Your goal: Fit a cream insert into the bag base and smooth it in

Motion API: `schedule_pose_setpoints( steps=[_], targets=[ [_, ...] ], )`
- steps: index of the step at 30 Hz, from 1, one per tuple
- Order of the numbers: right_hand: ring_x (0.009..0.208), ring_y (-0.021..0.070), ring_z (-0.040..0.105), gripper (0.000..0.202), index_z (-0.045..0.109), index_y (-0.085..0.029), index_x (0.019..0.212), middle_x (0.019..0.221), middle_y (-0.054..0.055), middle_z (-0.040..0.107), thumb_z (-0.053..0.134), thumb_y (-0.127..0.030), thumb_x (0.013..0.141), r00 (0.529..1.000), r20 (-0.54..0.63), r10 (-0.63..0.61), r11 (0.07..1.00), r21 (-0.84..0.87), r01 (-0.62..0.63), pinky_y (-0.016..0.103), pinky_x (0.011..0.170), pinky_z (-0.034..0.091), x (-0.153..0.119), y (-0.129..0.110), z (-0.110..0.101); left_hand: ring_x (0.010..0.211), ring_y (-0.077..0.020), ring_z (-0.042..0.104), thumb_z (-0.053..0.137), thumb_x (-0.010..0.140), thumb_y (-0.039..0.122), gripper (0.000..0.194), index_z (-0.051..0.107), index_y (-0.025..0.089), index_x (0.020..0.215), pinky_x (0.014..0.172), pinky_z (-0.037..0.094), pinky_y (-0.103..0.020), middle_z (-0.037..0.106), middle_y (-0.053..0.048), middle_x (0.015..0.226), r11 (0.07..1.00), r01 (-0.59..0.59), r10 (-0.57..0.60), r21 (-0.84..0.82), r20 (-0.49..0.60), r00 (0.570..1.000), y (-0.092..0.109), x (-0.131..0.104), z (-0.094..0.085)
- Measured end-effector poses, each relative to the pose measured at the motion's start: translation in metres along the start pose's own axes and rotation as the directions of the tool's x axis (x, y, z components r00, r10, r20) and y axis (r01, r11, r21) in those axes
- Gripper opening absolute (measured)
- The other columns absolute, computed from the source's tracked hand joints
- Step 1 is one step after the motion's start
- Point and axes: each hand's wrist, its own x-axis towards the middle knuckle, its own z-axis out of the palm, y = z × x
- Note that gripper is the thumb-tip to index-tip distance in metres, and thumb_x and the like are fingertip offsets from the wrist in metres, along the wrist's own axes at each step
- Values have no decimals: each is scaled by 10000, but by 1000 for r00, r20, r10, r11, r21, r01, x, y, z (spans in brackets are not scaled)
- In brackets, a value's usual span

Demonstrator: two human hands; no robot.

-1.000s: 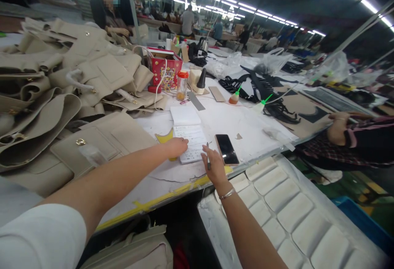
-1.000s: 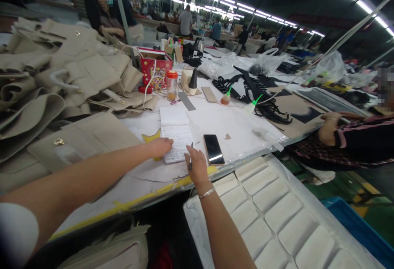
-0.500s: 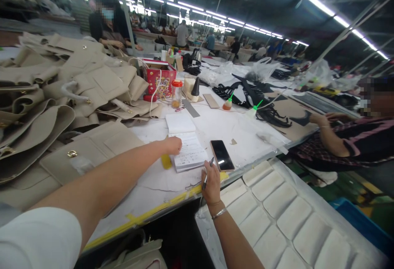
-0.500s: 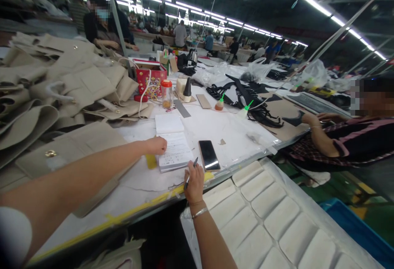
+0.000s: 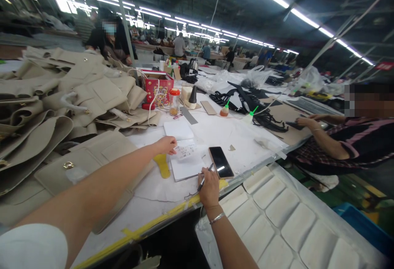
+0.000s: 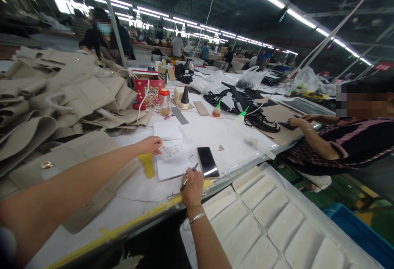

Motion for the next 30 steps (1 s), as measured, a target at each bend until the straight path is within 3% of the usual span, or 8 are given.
schedule_pose_setpoints(
  steps=[7, 10, 14, 17, 21, 24, 28, 30],
  targets=[
    [929, 250, 514, 191, 544, -134, 1014, 904, 110, 596, 473, -249, 880, 1000, 24, -3, 1000, -5, 3, 445, 874, 411, 1, -1, -3, 525, -122, 635, 627, 758, 213, 80, 586, 147, 776, 498, 503, -188, 586, 23, 580, 992, 3, -15, -124, -102, 995, -1, -1, -12],
    [914, 249, 508, 183, 536, -135, 1008, 899, 105, 584, 485, -251, 875, 999, 35, 5, 1000, 3, -5, 436, 857, 415, 1, 0, -3, 484, -117, 616, 604, 783, 246, 110, 597, 137, 799, 470, 488, -186, 566, 20, 552, 991, 26, -54, -134, -211, 976, 4, 6, -21],
    [863, 243, 506, 126, 535, -159, 967, 854, 88, 568, 485, -223, 870, 1000, 17, 7, 1000, 25, -7, 413, 800, 427, 1, 1, -3, 549, -112, 639, 515, 834, 181, 150, 558, 126, 967, 516, 506, -186, 607, -8, 651, 990, 49, -98, -130, -409, 907, 11, 25, -39],
    [804, 231, 503, 94, 539, -175, 937, 803, 73, 557, 476, -195, 870, 1000, 21, 13, 999, 51, -14, 392, 751, 429, 2, 2, -3, 653, -128, 658, 515, 801, 130, 291, 514, 126, 1092, 579, 522, -199, 641, -34, 763, 996, 59, -86, -67, -528, 845, 11, 39, -52],
    [819, 229, 509, 101, 529, -176, 955, 816, 72, 565, 472, -188, 873, 1000, 29, 11, 995, 95, -14, 385, 757, 433, 2, 3, -3, 977, -216, 616, 495, 790, 148, 495, 383, 113, 1271, 768, 524, -309, 605, -134, 1088, 994, 76, -16, 73, -606, 796, 4, 41, -55],
    [825, 229, 516, 94, 527, -178, 947, 827, 76, 568, 463, -199, 881, 999, 37, 17, 993, 112, -21, 383, 754, 441, 1, 4, -2, 1220, -251, 446, 434, 822, 140, 495, 350, 100, 1308, 975, 411, -413, 478, -189, 1290, 974, 24, 115, 227, -580, 807, -1, 20, -29],
    [824, 233, 534, 104, 535, -175, 931, 821, 84, 577, 454, -224, 888, 999, 44, 21, 990, 139, -26, 393, 744, 455, -1, 4, -1, 1225, -197, 446, 518, 809, 208, 345, 547, 189, 1152, 1068, 322, -361, 536, -84, 1277, 883, -189, 340, 430, -308, 888, -11, -24, 42],
    [822, 237, 547, 133, 545, -174, 938, 818, 88, 592, 445, -249, 892, 999, 37, 8, 984, 176, -14, 411, 755, 461, 3, 4, -7, 1269, -271, 396, 575, 787, 332, 454, 527, 163, 1206, 1069, 300, -455, 476, -133, 1343, 842, -202, 348, 500, -219, 911, -20, -40, 75]
  ],
)
